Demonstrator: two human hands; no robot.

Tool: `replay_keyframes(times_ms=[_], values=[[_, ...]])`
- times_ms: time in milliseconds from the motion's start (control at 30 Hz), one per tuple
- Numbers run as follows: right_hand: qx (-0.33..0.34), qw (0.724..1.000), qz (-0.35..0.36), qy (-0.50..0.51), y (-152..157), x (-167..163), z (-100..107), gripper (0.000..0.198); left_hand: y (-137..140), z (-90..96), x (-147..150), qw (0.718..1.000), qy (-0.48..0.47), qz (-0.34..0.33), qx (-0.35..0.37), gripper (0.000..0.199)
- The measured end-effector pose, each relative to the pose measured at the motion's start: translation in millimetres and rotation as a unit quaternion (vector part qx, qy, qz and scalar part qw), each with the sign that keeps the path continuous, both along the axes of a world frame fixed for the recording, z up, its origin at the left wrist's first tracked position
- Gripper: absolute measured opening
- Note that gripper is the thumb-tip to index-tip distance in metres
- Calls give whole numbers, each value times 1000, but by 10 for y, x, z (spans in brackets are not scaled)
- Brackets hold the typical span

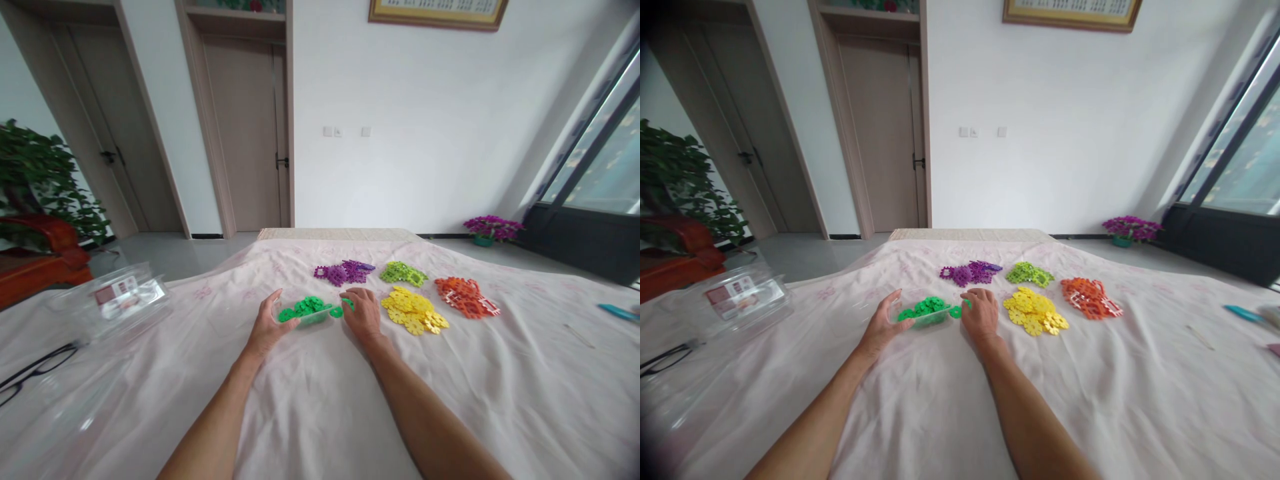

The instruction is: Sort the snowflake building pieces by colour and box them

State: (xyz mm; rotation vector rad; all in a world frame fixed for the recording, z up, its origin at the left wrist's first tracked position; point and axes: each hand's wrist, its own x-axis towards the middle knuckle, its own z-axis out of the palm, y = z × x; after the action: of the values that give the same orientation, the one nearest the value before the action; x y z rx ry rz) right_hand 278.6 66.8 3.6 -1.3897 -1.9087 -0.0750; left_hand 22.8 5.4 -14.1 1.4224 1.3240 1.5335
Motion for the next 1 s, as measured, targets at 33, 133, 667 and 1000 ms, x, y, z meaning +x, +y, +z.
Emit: replay_keyframes(times_ms=[33, 133, 667, 1000], values=[[-14, 1000, -6, -16, -4, 39, -5, 23, 3, -4, -1, 1000, -8, 3, 1, 90], [-39, 997, -32, -57, -44, 91, 16, 27, 11, -24, -7, 1000, -23, 19, 7, 89], [-116, 980, -101, -124, -36, 133, 8, 33, 17, -54, -22, 999, 0, 34, 10, 84], [-45, 989, 11, -143, -90, 59, 89, 30, 37, -92, -35, 999, 21, 37, 13, 84]])
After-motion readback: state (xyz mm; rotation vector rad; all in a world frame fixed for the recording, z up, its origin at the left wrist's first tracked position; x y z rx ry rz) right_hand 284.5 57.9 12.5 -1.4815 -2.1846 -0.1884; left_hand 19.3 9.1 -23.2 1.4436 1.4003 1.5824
